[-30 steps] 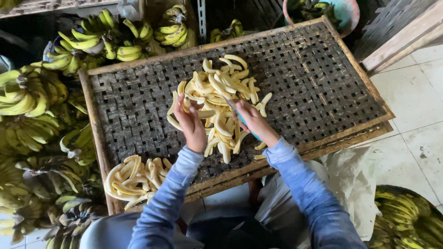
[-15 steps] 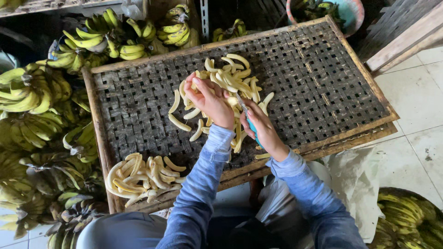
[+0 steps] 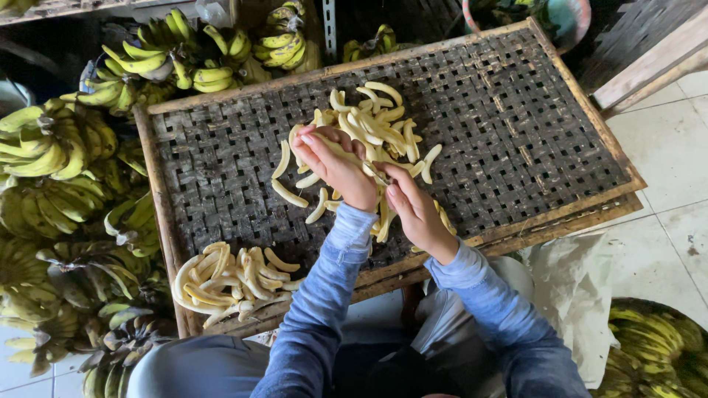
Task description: The person sits at a woven bamboo tray and peels small bananas one at a time, using a small knife to trim the peel and pulling the peel off by hand. Peeled bananas are placed in a pile on the tray and discarded peels are set aside at the edge.
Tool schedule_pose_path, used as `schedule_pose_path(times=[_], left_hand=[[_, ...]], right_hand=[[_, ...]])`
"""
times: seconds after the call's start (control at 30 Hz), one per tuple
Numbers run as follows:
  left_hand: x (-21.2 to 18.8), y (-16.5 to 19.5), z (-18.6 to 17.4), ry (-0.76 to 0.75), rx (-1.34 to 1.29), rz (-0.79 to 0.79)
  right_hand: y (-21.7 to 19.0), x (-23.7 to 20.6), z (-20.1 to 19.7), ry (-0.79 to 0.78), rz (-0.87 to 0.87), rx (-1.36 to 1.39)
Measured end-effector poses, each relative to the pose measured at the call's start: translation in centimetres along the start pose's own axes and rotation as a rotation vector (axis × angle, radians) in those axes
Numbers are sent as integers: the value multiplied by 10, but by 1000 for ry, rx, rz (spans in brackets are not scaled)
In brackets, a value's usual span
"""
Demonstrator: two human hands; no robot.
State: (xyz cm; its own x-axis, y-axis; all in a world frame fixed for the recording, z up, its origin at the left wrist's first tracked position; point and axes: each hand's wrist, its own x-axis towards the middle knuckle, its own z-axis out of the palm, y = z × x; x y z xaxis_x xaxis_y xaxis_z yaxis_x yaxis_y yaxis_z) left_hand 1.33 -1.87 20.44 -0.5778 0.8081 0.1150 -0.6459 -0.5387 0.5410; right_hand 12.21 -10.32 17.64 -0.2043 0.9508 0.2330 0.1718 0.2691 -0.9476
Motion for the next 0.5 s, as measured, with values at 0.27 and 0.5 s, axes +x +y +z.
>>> schedule_pose_path(times=[0.27, 0.5], left_hand=[[-2, 1, -10, -46, -130, -135], [-10, -5, -20, -89, -276, -331]], right_hand=[[-10, 3, 2, 17, -194, -214], [-8, 8, 5, 44, -55, -357]])
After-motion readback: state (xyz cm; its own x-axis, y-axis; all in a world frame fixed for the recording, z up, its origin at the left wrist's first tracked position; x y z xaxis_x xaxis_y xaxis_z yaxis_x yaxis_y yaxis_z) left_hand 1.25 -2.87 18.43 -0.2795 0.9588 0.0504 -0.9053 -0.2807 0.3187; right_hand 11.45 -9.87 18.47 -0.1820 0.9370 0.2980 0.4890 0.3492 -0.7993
